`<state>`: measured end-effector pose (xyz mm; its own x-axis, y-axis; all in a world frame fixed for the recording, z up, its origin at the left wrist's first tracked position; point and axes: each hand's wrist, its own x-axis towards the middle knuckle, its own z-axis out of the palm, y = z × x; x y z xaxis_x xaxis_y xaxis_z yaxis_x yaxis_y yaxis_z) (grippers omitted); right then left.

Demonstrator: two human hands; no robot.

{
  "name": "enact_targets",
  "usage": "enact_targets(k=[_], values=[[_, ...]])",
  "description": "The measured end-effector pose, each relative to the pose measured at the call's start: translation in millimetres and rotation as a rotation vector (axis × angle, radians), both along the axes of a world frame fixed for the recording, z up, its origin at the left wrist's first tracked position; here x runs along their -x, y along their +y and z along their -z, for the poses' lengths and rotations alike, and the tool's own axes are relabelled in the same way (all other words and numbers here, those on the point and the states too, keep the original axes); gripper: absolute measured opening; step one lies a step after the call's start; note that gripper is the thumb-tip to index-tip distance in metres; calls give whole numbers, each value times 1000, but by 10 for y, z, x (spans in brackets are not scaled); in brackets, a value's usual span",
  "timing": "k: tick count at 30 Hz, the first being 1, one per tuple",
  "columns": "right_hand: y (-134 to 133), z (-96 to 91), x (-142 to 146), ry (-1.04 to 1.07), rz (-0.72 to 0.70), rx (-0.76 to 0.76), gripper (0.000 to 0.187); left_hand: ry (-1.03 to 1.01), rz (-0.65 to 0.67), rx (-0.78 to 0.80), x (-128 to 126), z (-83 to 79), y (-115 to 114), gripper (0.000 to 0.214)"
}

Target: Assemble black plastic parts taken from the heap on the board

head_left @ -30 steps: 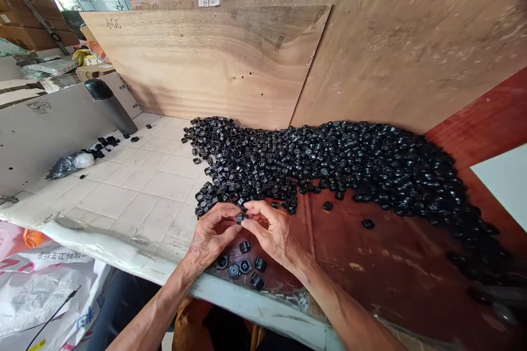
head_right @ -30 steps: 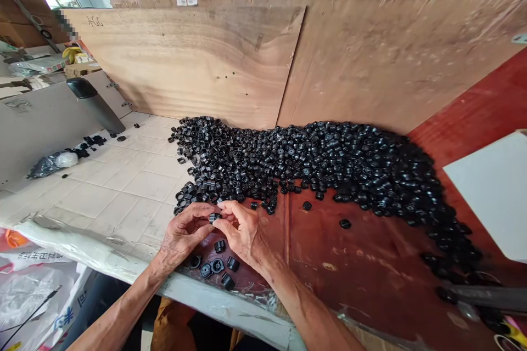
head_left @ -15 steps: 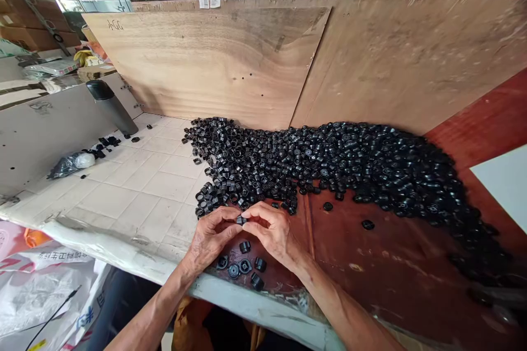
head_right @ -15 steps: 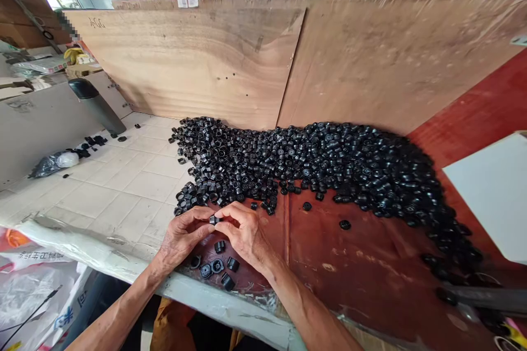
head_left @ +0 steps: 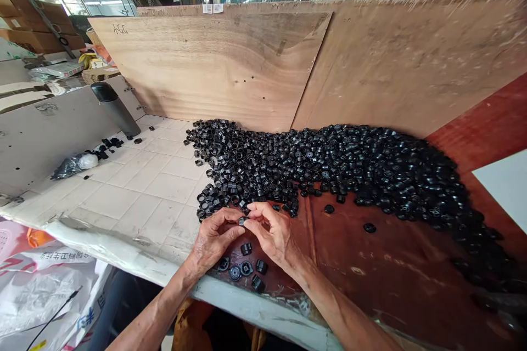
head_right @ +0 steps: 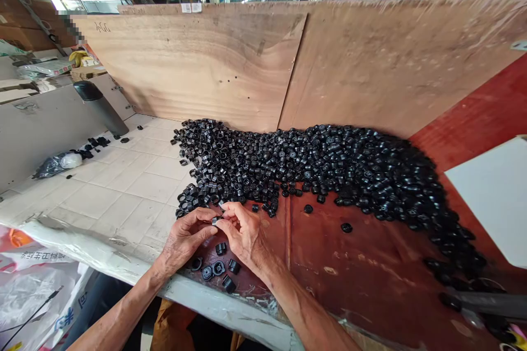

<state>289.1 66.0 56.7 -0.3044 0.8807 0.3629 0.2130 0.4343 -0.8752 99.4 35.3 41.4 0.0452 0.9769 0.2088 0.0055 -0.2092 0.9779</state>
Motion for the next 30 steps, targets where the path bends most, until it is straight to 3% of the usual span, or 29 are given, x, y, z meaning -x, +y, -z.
enact_targets(k=[5,11,15,20,24,27,30], values=[[-17,-5,-15,-160,14,-149,19,102,17,-66,18,31,1,16],[-3,-64,-74,-204,-88,-143,14,-15,13,1,13,41,-7,20],[3,-53,-66,-275,-15,-151,46,-3,26,-29,3,36,-5,17],[-21,-117,-56,-160,-55,-73,21,-41,15,-7,-12,3,3,19],[-20,-127,-60,-172,-6,-65,37,-37,11,-7,-13,-15,0,19],[-12,-130,-58,-145,-29,-22,23,-38,6,-10,-9,-18,-3,19],[-7,-135,-56,-145,-49,-44,22,-39,8,-7,-6,-12,-4,19]])
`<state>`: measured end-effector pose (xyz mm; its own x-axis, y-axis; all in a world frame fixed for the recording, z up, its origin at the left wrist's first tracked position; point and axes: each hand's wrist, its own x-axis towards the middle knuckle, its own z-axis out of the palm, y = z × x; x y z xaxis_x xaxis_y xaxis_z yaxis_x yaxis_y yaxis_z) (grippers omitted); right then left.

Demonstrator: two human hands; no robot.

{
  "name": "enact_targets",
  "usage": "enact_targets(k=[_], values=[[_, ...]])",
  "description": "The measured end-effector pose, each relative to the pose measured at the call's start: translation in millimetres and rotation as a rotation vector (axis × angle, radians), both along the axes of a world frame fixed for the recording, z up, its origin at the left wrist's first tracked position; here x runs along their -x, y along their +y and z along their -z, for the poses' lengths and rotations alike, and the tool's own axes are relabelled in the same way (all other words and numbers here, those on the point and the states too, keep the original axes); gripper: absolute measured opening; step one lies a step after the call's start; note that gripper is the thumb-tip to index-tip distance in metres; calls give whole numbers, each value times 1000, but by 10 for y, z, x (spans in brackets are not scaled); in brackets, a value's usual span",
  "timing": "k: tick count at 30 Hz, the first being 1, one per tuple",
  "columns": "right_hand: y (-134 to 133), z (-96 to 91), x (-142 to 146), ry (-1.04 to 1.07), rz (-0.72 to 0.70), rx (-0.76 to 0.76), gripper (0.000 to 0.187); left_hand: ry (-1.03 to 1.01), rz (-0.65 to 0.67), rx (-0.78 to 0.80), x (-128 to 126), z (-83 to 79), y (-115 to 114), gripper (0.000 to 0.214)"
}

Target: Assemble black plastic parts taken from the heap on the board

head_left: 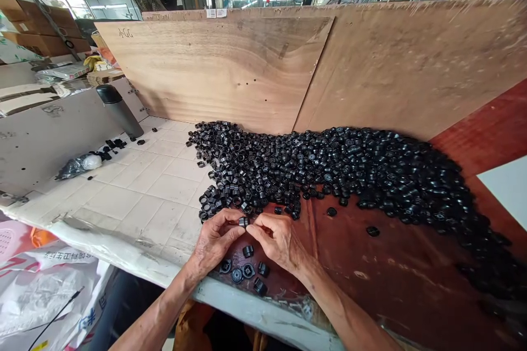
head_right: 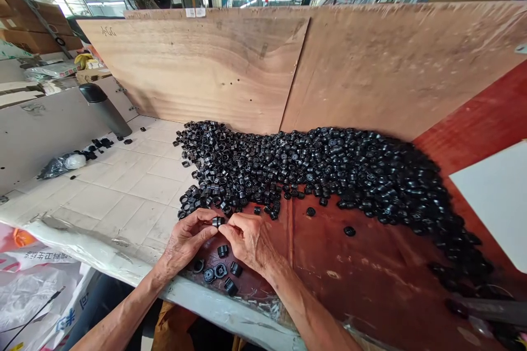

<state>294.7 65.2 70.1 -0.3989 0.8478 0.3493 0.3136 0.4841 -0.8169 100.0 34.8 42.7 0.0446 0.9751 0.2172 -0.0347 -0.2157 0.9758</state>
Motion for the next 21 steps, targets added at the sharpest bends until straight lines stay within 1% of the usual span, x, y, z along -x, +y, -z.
enact_targets(k=[3,4,6,7,8,10,11,12,14,15,18,19,21], values=[[2,20,-3,22,1,-7,12,1,4,2,4,20,3,20],[3,29,-6,12,7,-8,15,6,5,-4,6,28,5,20],[4,39,-12,-34,38,-13,32,16,5,-16,11,41,6,19],[4,37,-15,-48,52,-13,34,20,4,-17,14,44,5,18],[3,29,-17,-45,48,-16,31,21,5,-14,16,45,3,18],[2,9,-21,-20,-5,-16,14,23,14,0,20,41,-3,18],[1,0,-23,-17,-29,-10,10,27,20,6,21,36,-7,18],[1,-6,-24,-23,-30,-9,12,33,22,10,21,31,-10,18],[3,-7,-26,-43,17,-3,25,42,12,10,20,17,-13,19],[4,-5,-26,-41,36,-2,27,43,7,9,18,8,-14,19],[2,-9,-23,3,-9,-14,10,26,14,8,11,-25,-13,20],[0,-15,-22,3,-25,-3,10,19,18,13,8,-36,-13,20],[-6,-30,-22,-5,-9,30,17,11,20,24,2,-54,-14,19]])
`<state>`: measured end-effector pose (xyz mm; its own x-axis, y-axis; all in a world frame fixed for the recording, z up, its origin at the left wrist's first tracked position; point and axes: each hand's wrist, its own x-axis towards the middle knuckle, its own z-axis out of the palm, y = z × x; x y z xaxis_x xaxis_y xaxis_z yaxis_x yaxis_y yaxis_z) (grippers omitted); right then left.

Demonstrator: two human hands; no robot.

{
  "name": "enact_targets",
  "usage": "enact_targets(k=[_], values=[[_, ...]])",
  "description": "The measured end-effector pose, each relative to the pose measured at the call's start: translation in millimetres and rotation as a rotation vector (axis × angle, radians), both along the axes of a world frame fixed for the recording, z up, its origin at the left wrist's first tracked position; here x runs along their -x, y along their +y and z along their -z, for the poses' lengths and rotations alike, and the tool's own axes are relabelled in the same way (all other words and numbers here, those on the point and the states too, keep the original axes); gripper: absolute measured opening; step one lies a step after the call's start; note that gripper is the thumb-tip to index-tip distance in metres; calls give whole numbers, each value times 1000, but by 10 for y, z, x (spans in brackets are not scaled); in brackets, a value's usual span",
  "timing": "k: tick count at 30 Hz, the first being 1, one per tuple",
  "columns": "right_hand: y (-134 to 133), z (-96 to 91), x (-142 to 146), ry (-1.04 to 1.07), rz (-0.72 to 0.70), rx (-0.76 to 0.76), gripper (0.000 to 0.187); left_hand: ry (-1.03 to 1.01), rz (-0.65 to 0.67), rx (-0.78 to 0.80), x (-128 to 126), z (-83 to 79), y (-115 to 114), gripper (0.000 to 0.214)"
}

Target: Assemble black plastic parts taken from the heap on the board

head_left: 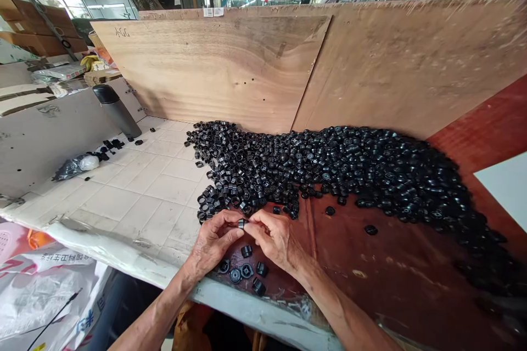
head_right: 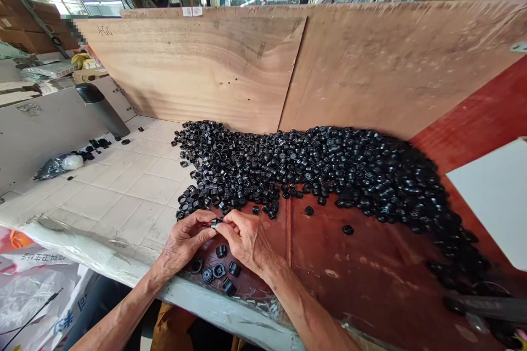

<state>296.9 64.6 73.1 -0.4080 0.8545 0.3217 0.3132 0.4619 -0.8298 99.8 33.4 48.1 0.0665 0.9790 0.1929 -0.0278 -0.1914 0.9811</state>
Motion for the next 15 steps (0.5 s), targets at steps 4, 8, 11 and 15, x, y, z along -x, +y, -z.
enact_targets(k=[4,8,11,15], values=[[-9,-15,-1,18,-17,-27,7,-25,7,14,-6,-18,-4,19],[-12,7,5,10,0,-4,11,-76,22,45,-4,-22,-11,18],[-14,29,12,23,-30,-43,8,-98,38,71,-4,-28,-14,19],[-19,20,12,58,-11,25,4,-119,38,92,-12,-29,-8,19]])
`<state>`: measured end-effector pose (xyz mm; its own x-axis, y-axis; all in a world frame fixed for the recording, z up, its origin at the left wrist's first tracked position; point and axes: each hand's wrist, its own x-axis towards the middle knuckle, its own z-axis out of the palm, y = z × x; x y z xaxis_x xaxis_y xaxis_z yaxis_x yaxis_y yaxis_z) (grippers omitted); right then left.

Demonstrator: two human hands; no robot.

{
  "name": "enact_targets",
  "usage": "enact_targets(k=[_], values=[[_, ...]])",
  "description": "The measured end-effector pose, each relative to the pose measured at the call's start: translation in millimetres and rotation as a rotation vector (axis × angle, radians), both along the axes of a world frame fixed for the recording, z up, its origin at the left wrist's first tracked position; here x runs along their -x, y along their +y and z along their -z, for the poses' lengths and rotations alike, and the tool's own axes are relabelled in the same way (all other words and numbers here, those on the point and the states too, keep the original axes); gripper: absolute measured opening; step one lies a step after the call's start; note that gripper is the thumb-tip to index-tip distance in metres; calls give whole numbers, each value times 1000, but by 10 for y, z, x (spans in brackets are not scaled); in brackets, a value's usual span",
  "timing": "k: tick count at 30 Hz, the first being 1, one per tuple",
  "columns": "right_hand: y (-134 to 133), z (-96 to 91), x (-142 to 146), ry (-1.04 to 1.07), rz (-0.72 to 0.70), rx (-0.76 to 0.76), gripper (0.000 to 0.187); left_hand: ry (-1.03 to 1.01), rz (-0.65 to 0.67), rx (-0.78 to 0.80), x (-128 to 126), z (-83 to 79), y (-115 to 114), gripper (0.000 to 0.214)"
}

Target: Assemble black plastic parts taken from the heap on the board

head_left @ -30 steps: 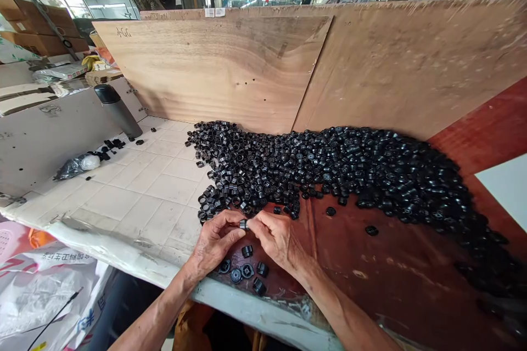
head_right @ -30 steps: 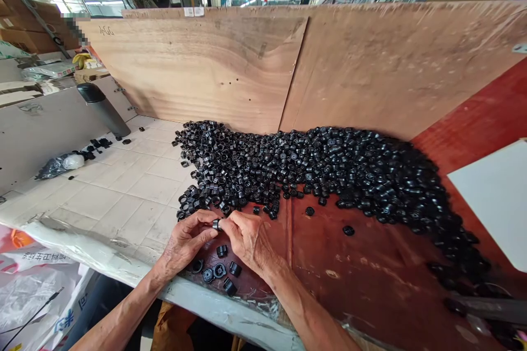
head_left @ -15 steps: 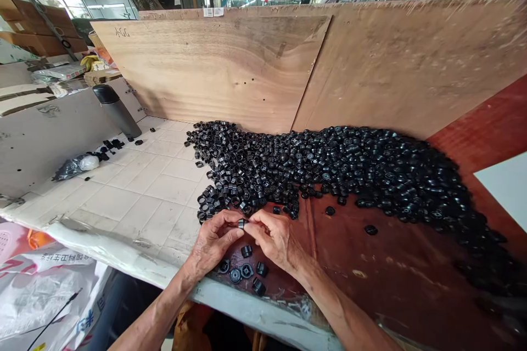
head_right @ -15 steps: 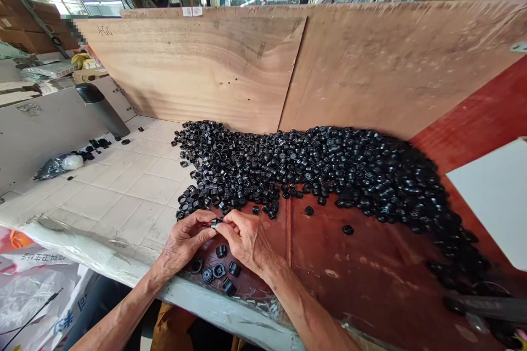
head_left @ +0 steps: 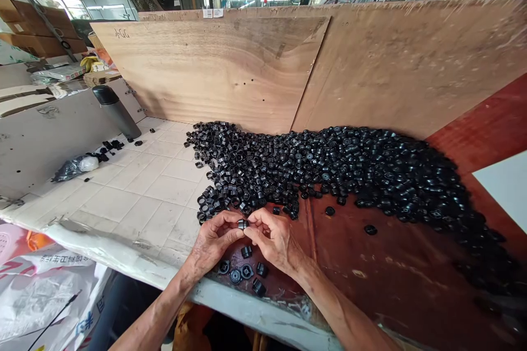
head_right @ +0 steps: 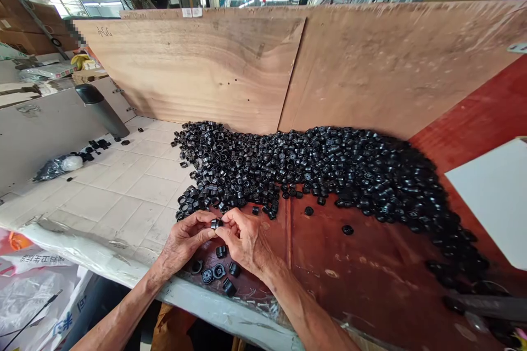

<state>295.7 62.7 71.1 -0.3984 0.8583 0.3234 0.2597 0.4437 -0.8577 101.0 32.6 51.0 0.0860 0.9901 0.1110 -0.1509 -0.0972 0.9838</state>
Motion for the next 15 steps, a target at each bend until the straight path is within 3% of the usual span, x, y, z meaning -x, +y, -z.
enact_targets(k=[4,9,12,15], values=[[-12,-29,17,12,2,61,7,70,2,-86,11,53,12,16],[-28,46,110,131,41,553,13,389,-69,-348,70,155,7,15],[-15,83,108,201,29,796,19,517,7,-418,91,119,-18,16],[49,28,-30,2,-84,851,22,594,139,-350,84,23,-48,12]])
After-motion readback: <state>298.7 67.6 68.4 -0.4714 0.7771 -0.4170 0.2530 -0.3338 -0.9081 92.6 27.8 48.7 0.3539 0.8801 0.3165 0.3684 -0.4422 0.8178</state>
